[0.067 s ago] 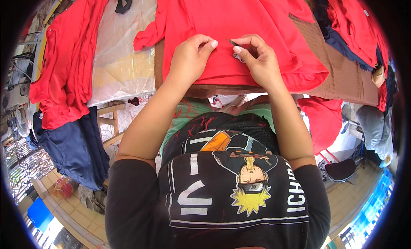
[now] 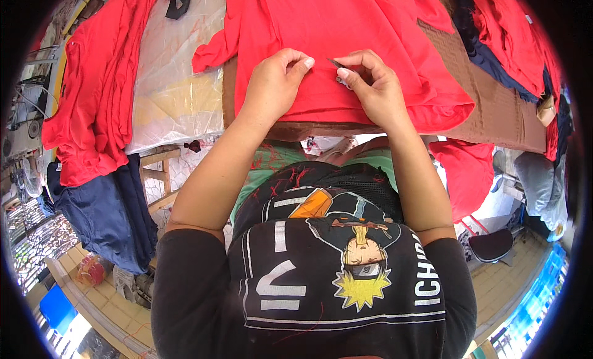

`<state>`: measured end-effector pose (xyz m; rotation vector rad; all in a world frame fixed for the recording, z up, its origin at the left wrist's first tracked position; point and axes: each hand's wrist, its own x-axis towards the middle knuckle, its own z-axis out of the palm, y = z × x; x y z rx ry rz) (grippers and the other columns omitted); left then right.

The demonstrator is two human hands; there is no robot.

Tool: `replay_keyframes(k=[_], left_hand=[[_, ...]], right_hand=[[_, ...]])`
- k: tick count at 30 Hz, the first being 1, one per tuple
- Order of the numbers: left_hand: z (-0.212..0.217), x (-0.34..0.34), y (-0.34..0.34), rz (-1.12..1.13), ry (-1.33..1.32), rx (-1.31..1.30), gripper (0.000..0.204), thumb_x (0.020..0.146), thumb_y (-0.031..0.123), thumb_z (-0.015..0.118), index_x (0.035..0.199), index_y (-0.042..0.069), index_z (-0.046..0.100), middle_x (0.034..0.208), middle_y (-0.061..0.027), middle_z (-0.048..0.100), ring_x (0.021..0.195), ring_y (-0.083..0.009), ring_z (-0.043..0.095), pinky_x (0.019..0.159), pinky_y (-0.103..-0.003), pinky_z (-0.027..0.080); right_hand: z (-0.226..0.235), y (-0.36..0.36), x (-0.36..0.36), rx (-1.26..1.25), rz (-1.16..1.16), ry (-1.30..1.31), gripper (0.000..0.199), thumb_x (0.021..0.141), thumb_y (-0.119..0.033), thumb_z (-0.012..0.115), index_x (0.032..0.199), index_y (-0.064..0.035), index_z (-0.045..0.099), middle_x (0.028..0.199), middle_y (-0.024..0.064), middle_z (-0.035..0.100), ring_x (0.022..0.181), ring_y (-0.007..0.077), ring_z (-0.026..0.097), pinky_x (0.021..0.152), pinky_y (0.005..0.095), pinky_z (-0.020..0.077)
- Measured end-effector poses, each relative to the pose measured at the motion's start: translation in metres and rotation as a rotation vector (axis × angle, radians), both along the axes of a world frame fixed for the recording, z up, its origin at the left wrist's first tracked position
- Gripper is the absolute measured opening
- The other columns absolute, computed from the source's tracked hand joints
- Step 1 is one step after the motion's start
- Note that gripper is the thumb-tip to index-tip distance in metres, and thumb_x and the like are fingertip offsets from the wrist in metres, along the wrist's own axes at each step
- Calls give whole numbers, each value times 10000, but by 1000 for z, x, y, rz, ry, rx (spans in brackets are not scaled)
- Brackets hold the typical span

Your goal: The person trims excess threads from several red garments using a pair of shears, handling them one at a time and turning them over to access different seams.

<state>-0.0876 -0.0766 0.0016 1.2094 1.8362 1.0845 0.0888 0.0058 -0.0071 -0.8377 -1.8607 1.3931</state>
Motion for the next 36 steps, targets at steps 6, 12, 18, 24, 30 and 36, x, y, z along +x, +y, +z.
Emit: replay_keyframes(k=[6,12,18,24,30,36], left_hand=[[-2,-3,3,8,-324,48,233,977,181,558,1057,-32,610,990,-86,678,944,-137,630,892,-271,488],[-3,-5,4,27,-410,57,235,977,192,563,1056,-25,609,977,-89,677,934,-143,635,889,-274,493],[-4,-5,3,8,-424,82,236,969,195,578,1053,-22,614,965,-85,679,926,-137,636,884,-271,493],[-1,3,-2,-46,327,211,198,860,192,686,1002,54,695,978,-66,681,927,-170,645,854,-291,493],[-13,4,-5,-115,563,339,227,774,188,742,978,90,721,982,-37,669,933,-238,630,816,-337,508],[-12,8,-8,-112,663,376,175,799,152,723,935,45,698,942,-57,673,887,-234,641,784,-326,515]], right_hand=[[7,-3,4,268,83,-141,138,826,-68,704,957,-43,670,823,54,550,681,157,519,641,294,443],[18,-8,-2,302,82,-271,155,819,-101,694,964,-51,672,835,96,574,687,228,559,648,337,462],[16,-9,-7,366,68,-286,151,818,-101,686,959,-49,669,857,111,602,733,250,595,680,342,483],[7,3,4,200,-12,-136,148,843,-83,684,976,-23,657,882,79,625,761,174,608,681,293,480],[0,10,13,24,-57,-92,158,858,-97,689,994,-22,655,918,46,633,748,116,587,667,262,470],[-3,10,13,-29,-62,-32,163,859,-99,694,991,-13,650,922,45,625,781,116,607,681,256,477]])
